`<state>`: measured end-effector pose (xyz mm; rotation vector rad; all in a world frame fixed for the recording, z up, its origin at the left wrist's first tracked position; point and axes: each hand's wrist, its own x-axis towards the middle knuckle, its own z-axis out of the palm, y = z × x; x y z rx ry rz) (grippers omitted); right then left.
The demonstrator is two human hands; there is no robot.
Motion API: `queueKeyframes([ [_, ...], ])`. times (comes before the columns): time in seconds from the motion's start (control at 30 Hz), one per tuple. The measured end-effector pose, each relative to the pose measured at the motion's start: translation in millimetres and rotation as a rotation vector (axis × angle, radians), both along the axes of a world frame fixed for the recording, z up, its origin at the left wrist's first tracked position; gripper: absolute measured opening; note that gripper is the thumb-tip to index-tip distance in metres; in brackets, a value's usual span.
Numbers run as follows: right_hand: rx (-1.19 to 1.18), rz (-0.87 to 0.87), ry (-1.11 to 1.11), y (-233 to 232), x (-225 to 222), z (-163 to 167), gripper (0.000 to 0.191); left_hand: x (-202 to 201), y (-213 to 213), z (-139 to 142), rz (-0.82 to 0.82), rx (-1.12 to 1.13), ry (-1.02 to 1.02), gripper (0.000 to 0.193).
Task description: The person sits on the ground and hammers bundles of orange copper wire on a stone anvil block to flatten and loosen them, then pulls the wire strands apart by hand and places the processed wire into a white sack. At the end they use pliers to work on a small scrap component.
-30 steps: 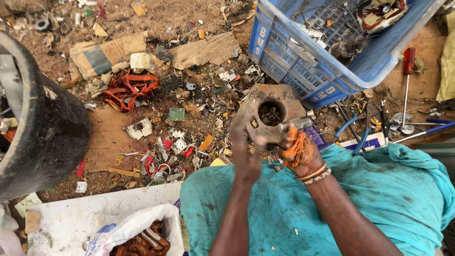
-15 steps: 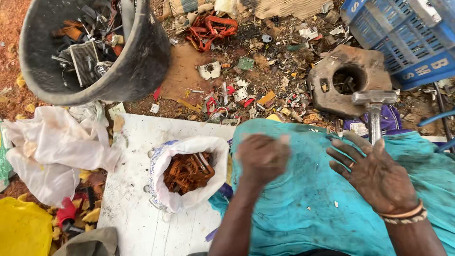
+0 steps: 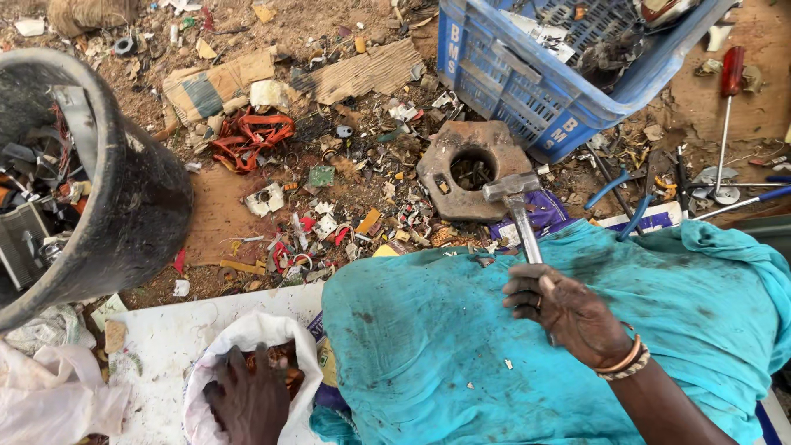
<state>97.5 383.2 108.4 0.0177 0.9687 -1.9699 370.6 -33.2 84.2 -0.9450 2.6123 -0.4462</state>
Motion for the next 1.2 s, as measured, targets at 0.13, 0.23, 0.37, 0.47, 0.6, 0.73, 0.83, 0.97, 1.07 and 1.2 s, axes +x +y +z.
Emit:
queueKeyframes([
  [0.13,0.048,0.009,0.083,12.2,-2.2,-4.6,0.052,-6.6,-6.6,-10.0,-0.034,0.010,0.083,0.047],
  [0.23,0.078,-0.065,0.073,27.7,-10.2,-9.4,0.052,5.9,-8.7,-25.1,-0.117,-0.002,0.141,0.042],
  [0.37,0.126,-0.065,0.067,32.0,-23.7,-9.3,0.045,20.7,-33.6,-49.6,-0.299,0.037,0.588,0.027],
  [0.47,0.297,0.054,0.223,26.5,-47.6,-0.3,0.039,20.1,-55.1,-52.2,-0.488,0.084,0.733,0.026],
  [0.6,0.522,0.290,0.717,17.8,-109.1,8.9,0.032,-49.1,-46.1,-58.7,-0.560,0.156,0.911,0.027],
  [0.73,0.730,0.479,0.885,-5.3,-153.3,-11.9,0.035,-177.8,20.1,-6.5,-0.525,0.272,1.021,0.027],
  [0.83,0.461,0.481,0.700,-22.9,-156.6,-39.2,0.039,-292.6,78.7,53.9,-0.696,0.291,1.142,0.022],
  [0.97,0.483,0.630,0.822,-25.7,-153.8,-61.0,0.052,-439.4,146.3,114.4,-0.839,0.598,1.123,0.020],
  [1.07,0.335,0.733,0.697,-19.6,-168.1,-63.4,0.055,-560.6,194.8,119.8,-0.938,0.776,1.011,0.019],
  [1.2,0.326,0.635,0.530,-16.4,-184.6,-62.1,0.051,-695.6,266.7,85.5,-1.042,0.881,0.469,0.039],
])
